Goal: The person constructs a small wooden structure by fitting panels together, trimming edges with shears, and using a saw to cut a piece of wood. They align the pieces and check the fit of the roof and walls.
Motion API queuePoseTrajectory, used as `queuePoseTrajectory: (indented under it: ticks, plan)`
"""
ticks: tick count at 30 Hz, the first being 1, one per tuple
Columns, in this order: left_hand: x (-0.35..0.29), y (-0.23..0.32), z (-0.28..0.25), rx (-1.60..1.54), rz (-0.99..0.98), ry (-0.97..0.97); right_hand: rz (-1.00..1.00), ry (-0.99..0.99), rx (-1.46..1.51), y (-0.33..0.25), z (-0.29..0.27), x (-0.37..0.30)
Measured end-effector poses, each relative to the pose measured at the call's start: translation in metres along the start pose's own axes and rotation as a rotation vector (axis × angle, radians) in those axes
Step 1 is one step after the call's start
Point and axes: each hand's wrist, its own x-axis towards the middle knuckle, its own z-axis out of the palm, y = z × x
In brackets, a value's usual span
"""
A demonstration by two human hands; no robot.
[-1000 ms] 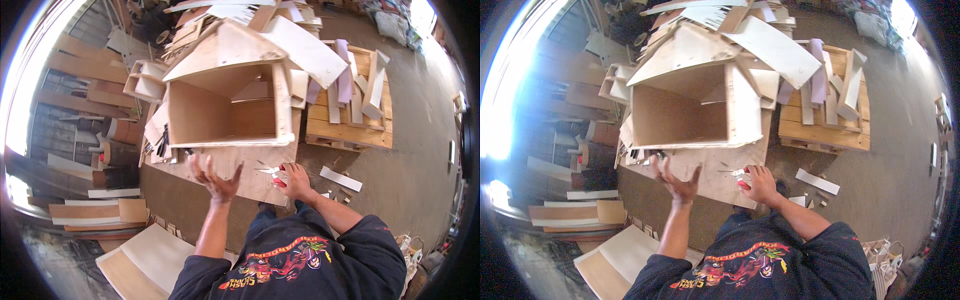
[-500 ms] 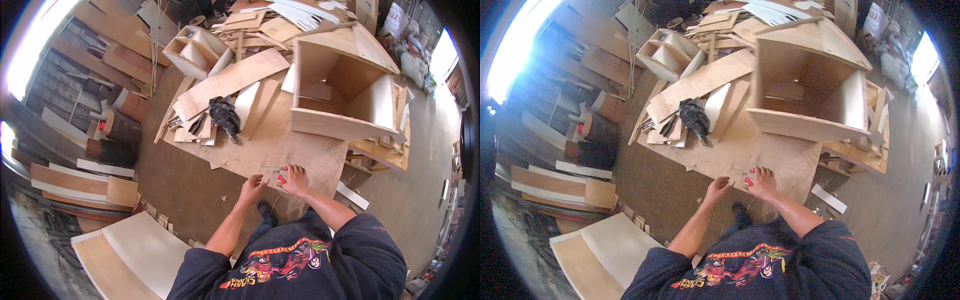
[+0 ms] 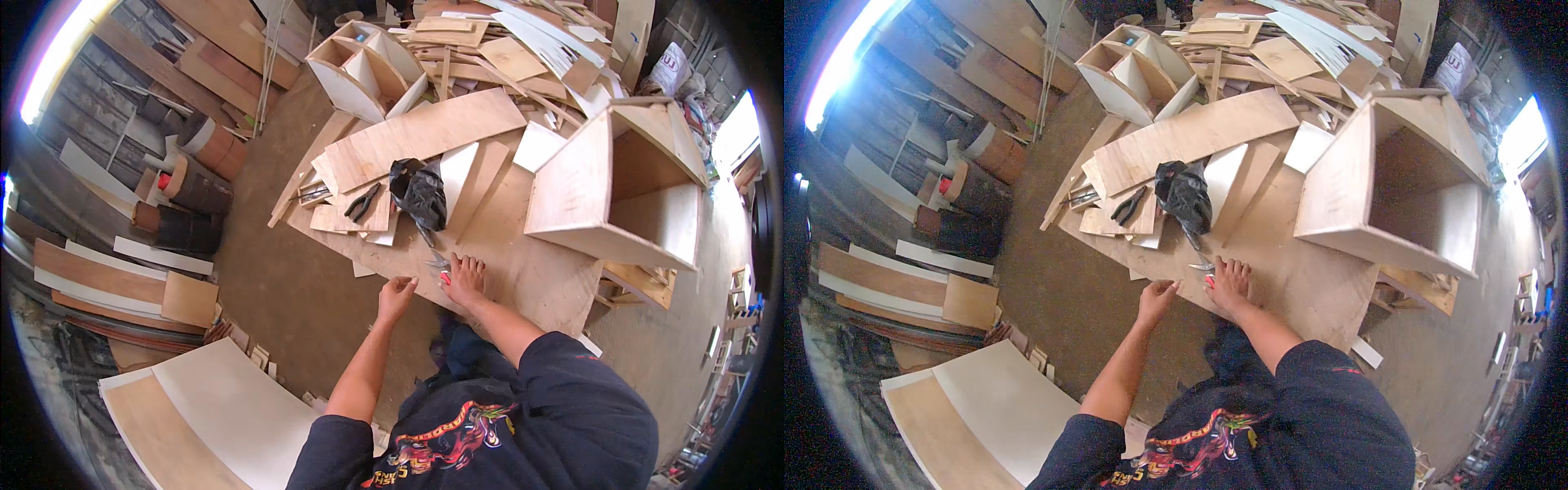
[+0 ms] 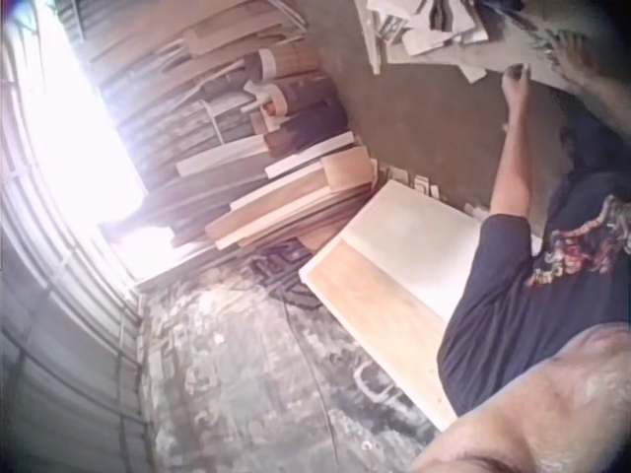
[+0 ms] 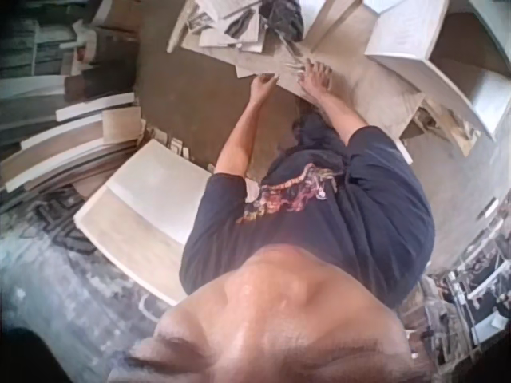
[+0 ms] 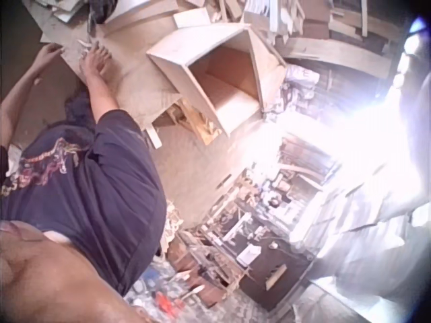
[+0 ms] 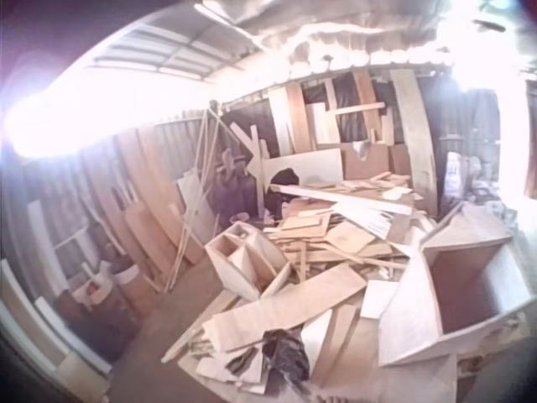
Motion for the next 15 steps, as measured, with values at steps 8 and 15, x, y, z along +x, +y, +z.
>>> queuePoseTrajectory:
  ticks: [8,15]
  plan:
    - [0.089,0.009,-0.016,0.42,0.101,0.117,-0.006,-0.053,0.48,-0.065,0.035,0.097]
    - [0.142,0.019,-0.023,0.774,0.203,0.058,0.618,-0.22,0.909,-0.133,0.02,0.208]
